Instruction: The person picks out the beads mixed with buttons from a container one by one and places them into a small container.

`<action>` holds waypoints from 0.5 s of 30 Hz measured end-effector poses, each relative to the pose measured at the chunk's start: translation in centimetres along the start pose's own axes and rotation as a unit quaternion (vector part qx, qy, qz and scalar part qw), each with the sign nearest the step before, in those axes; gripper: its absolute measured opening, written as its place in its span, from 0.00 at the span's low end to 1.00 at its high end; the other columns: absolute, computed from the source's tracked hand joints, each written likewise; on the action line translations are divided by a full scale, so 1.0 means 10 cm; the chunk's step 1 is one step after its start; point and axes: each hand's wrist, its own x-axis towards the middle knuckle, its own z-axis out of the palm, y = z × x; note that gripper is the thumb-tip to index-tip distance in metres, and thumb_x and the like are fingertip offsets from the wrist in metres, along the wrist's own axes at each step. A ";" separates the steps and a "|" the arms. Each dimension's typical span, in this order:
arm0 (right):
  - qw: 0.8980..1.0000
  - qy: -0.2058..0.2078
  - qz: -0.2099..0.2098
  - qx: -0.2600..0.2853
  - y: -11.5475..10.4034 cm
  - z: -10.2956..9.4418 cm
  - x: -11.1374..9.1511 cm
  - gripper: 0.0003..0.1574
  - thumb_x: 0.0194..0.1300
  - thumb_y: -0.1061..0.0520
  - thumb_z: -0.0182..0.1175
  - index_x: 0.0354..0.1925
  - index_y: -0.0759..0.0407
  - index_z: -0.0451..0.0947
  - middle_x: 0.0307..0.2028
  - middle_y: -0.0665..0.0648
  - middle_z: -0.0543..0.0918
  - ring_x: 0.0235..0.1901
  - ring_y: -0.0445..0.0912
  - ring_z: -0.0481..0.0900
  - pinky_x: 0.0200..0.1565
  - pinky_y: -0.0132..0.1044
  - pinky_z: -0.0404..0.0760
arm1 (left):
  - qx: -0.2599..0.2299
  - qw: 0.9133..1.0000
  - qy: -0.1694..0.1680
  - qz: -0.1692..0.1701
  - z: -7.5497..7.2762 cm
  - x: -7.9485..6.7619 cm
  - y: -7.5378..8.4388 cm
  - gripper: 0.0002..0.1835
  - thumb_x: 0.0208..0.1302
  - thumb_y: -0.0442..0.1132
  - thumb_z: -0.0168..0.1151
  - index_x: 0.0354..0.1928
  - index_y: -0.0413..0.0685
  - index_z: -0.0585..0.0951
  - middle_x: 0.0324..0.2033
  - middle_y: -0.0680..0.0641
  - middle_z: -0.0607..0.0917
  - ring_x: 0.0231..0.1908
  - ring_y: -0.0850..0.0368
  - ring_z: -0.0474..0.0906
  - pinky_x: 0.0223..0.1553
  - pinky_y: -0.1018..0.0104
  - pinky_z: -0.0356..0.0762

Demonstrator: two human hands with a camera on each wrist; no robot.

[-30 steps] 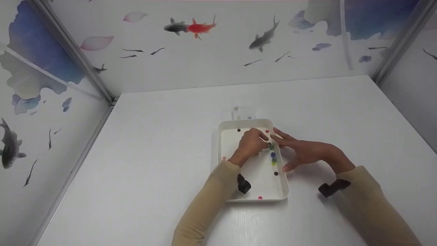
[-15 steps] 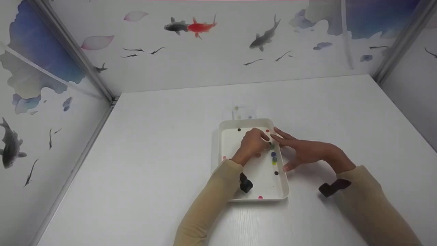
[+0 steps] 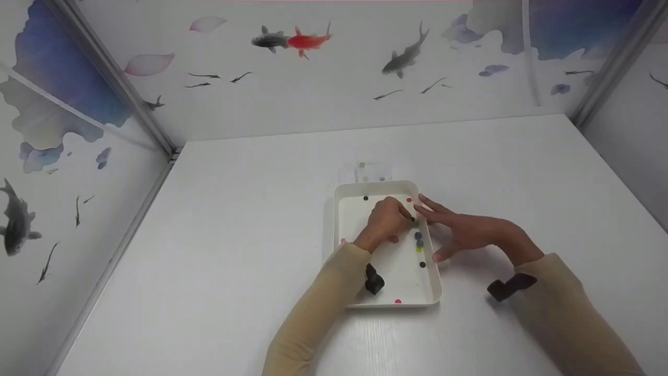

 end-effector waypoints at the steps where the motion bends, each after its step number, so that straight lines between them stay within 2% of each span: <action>1: 1.000 0.000 0.000 0.000 0.00 0.00 0.00 0.74 0.53 0.41 0.76 0.80 0.55 0.38 0.78 0.59 0.28 0.75 0.64 0.35 0.68 0.65 0.53 | -0.005 1.000 -0.001 -0.001 0.00 0.00 0.00 0.08 0.62 0.33 0.70 0.42 0.39 0.89 0.36 0.46 0.89 0.18 0.60 0.79 0.14 0.71 0.78; 7: 1.000 -0.001 -0.015 -0.002 0.01 0.00 0.01 0.74 0.53 0.42 0.76 0.80 0.57 0.38 0.78 0.60 0.28 0.75 0.64 0.35 0.69 0.65 0.53 | -0.024 1.000 -0.005 -0.009 0.00 0.01 -0.02 0.07 0.61 0.32 0.70 0.40 0.38 0.89 0.34 0.45 0.89 0.22 0.58 0.82 0.16 0.69 0.80; 15: 1.000 0.001 -0.020 0.008 0.00 0.01 -0.01 0.73 0.54 0.44 0.76 0.80 0.58 0.39 0.78 0.60 0.28 0.75 0.63 0.34 0.69 0.64 0.54 | -0.011 1.000 -0.002 -0.017 -0.03 0.01 -0.01 0.06 0.61 0.31 0.68 0.38 0.37 0.89 0.34 0.45 0.88 0.19 0.56 0.83 0.16 0.69 0.80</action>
